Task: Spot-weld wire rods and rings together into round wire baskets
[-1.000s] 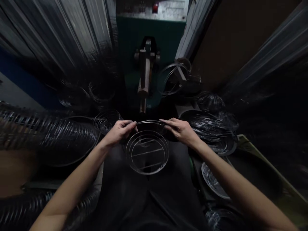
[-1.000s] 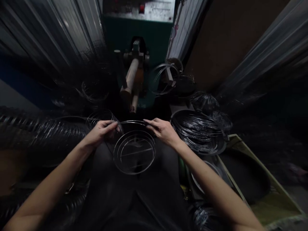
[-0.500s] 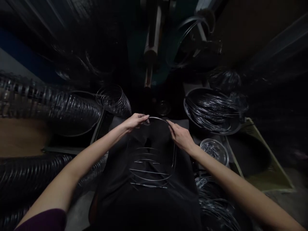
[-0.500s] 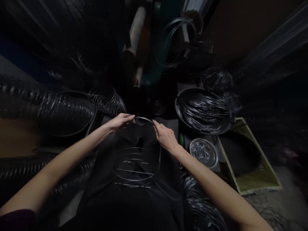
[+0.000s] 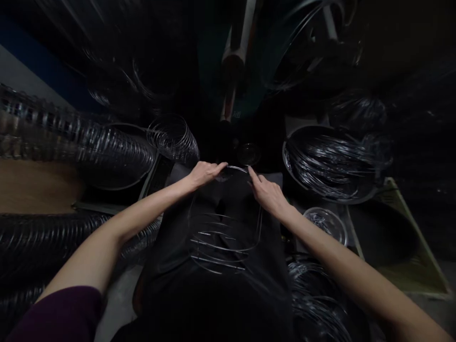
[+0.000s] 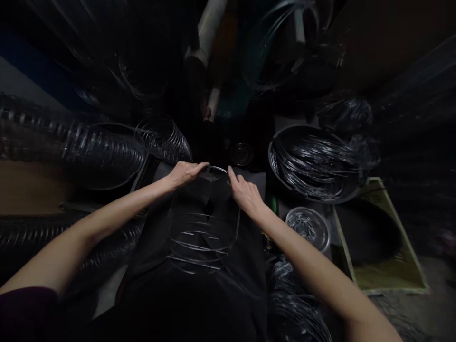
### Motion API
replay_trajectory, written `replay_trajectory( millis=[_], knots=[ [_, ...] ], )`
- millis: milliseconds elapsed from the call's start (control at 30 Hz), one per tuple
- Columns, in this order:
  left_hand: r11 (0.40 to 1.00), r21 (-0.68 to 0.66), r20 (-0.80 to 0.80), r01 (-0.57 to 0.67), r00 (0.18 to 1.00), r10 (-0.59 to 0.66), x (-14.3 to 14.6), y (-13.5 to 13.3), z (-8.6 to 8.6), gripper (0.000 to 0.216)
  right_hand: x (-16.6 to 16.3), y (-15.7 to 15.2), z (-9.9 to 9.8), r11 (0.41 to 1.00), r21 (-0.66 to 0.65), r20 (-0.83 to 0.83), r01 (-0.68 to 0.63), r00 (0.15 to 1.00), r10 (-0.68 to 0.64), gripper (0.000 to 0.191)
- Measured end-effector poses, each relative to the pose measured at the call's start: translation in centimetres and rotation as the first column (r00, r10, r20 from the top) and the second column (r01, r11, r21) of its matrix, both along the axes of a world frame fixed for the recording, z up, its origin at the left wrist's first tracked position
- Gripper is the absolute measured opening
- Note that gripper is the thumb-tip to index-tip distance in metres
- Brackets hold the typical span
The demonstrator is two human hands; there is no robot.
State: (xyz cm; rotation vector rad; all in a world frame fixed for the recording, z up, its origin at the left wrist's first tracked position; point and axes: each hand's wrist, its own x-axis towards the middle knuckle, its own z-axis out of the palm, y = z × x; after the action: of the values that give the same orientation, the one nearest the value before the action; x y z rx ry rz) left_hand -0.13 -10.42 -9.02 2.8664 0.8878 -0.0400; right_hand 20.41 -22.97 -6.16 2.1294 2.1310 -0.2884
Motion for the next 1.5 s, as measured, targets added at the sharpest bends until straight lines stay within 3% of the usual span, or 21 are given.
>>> replay_trajectory(
  millis=[233, 367, 467, 667, 833, 1067, 1200, 1300, 1400, 1500],
  knots=[
    [0.998, 0.004, -0.066, -0.061, 0.996, 0.062, 0.9, 0.1, 0.1, 0.045, -0.6, 1.5, 0.9, 0.993, -0.115, 0.086, 0.017, 0.996, -0.007, 0.055],
    [0.992, -0.103, 0.083, -0.07, 0.993, 0.079, 0.4, 0.8, -0.1, 0.034, -0.1, 1.8, 0.8, 0.998, -0.06, -0.065, 0.023, 0.998, -0.027, 0.038],
    [0.981, -0.183, 0.242, -0.066, 0.964, 0.11, 0.0, 1.1, -0.8, 0.03, 0.4, 1.6, -0.5, 0.997, 0.02, -0.259, 0.068, 0.964, -0.061, 0.037],
    [0.997, -0.049, 0.317, -0.066, 0.945, 0.079, 0.0, 1.0, -2.4, 0.035, 0.5, 1.0, -4.3, 0.983, 0.067, -0.418, 0.17, 0.899, -0.128, 0.036],
    [0.999, -0.035, 0.328, -0.003, 0.944, 0.014, 0.1, 1.3, -2.9, 0.036, 0.6, 1.2, -5.2, 0.985, 0.079, -0.361, 0.153, 0.925, -0.115, 0.039],
    [0.995, -0.072, 0.28, -0.071, 0.956, 0.088, -0.5, 1.3, -3.4, 0.033, -0.2, 3.2, -2.1, 0.999, -0.042, -0.109, -0.017, 0.994, 0.012, 0.04],
    [0.988, -0.148, 0.304, -0.054, 0.948, 0.097, -0.6, 1.2, -3.9, 0.033, -1.0, 3.8, -2.0, 0.997, -0.069, -0.028, -0.018, 0.999, 0.016, 0.041],
    [0.975, -0.217, 0.336, -0.042, 0.935, 0.115, -0.5, 2.1, -2.4, 0.033, -0.8, 4.6, -1.5, 0.995, -0.089, -0.01, -0.052, 0.999, 0.051, 0.055],
    [0.975, -0.215, 0.341, -0.058, 0.931, 0.131, -0.4, 4.1, 0.8, 0.035, -0.2, 6.7, 0.4, 0.996, -0.043, 0.038, -0.082, 0.996, 0.084, 0.064],
    [0.983, -0.165, 0.345, -0.081, 0.929, 0.134, -0.4, 6.4, 4.5, 0.038, 0.1, 9.3, 3.0, 0.996, 0.043, 0.08, -0.077, 0.994, 0.073, 0.059]
  ],
)
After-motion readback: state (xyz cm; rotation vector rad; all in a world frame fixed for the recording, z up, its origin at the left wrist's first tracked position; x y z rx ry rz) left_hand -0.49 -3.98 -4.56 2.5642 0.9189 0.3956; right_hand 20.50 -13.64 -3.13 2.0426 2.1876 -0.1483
